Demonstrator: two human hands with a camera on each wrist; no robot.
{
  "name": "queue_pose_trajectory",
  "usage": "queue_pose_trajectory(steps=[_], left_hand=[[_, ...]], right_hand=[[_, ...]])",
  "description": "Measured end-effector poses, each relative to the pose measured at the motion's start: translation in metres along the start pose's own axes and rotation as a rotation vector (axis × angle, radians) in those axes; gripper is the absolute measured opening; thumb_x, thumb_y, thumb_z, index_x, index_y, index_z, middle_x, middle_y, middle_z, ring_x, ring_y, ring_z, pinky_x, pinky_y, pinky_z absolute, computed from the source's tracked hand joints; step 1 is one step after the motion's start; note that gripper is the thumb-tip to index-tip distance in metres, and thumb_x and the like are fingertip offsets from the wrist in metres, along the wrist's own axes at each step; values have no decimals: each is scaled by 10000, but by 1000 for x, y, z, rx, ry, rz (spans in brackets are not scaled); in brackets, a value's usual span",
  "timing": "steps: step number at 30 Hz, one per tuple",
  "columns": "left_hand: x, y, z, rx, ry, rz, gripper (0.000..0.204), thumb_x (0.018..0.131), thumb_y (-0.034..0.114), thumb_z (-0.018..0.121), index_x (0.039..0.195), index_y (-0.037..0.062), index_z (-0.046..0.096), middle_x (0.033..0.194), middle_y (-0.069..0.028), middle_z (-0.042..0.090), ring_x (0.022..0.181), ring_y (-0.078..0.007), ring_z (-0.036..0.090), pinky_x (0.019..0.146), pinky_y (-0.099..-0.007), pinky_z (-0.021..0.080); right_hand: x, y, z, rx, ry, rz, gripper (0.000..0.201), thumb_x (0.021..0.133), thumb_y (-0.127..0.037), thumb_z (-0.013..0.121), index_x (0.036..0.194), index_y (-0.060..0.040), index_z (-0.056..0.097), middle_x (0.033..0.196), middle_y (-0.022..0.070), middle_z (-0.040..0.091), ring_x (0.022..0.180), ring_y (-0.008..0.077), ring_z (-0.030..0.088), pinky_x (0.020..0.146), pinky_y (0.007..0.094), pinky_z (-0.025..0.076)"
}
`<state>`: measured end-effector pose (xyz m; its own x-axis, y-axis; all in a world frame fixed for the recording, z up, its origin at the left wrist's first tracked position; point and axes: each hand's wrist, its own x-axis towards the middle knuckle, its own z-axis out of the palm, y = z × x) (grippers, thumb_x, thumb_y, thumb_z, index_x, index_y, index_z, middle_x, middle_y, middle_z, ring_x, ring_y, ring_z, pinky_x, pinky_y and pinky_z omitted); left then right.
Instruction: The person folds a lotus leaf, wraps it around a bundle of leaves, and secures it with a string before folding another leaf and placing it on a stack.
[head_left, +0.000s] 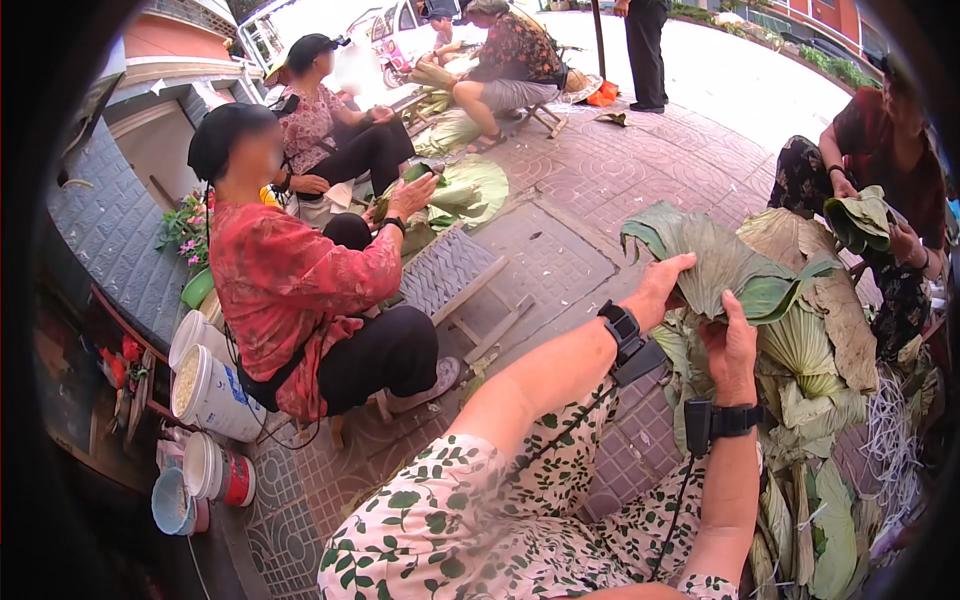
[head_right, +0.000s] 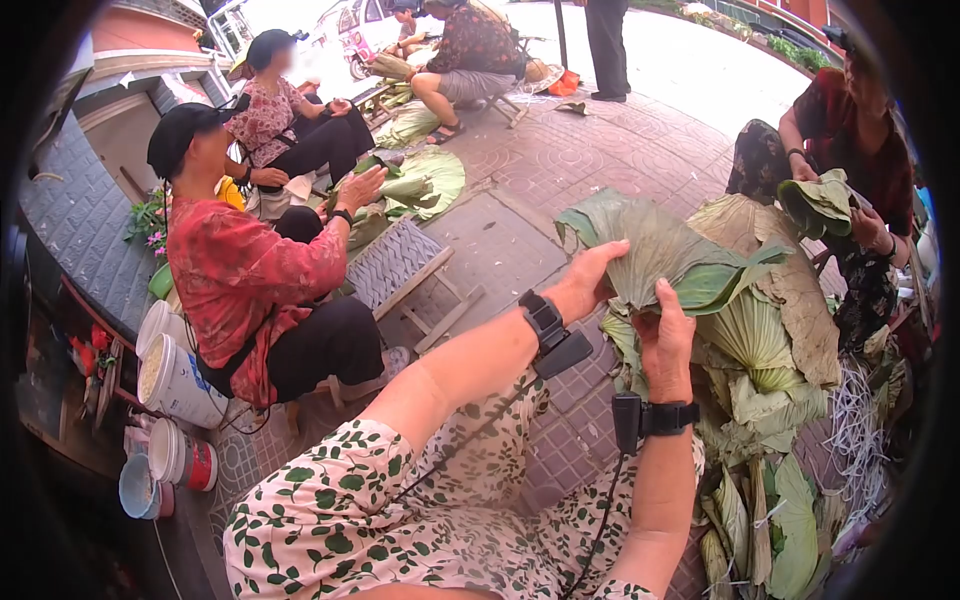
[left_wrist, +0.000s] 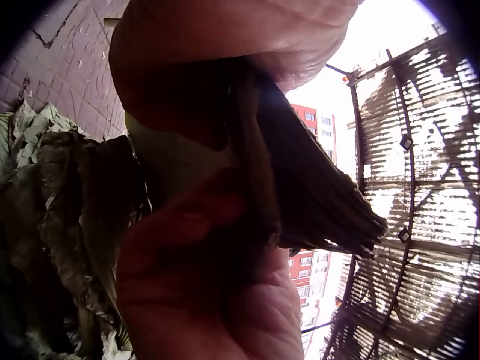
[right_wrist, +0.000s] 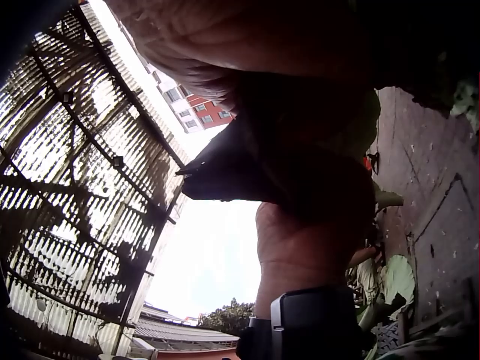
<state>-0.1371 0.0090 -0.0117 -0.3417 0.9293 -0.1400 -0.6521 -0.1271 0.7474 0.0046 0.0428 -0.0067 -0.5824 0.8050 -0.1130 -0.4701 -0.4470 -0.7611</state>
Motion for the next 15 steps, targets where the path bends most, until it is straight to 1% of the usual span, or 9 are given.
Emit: queue_pose_trajectory(steps=[10, 15], left_hand=[[-2, 1, 1, 5, 9, 11, 346, 852, 209, 507, 1143, 23, 497, 1075, -95, 571, 966, -231, 562, 832, -380, 462], [0, 0, 0, -9, -1, 13, 337, 847, 207, 518, 1135, 31, 505, 1069, -87, 573, 959, -229, 563, 830, -382, 459]], right_hand=[[0, 0, 1, -4, 4, -7, 214, 820, -181, 617, 1021, -142, 555, 900, -39, 605, 723, 91, 575, 538, 233, 456], [0, 0, 2, 2, 14, -14, 205, 820, -185, 618, 1011, -136, 564, 872, -40, 610, 695, 88, 577, 528, 231, 459]])
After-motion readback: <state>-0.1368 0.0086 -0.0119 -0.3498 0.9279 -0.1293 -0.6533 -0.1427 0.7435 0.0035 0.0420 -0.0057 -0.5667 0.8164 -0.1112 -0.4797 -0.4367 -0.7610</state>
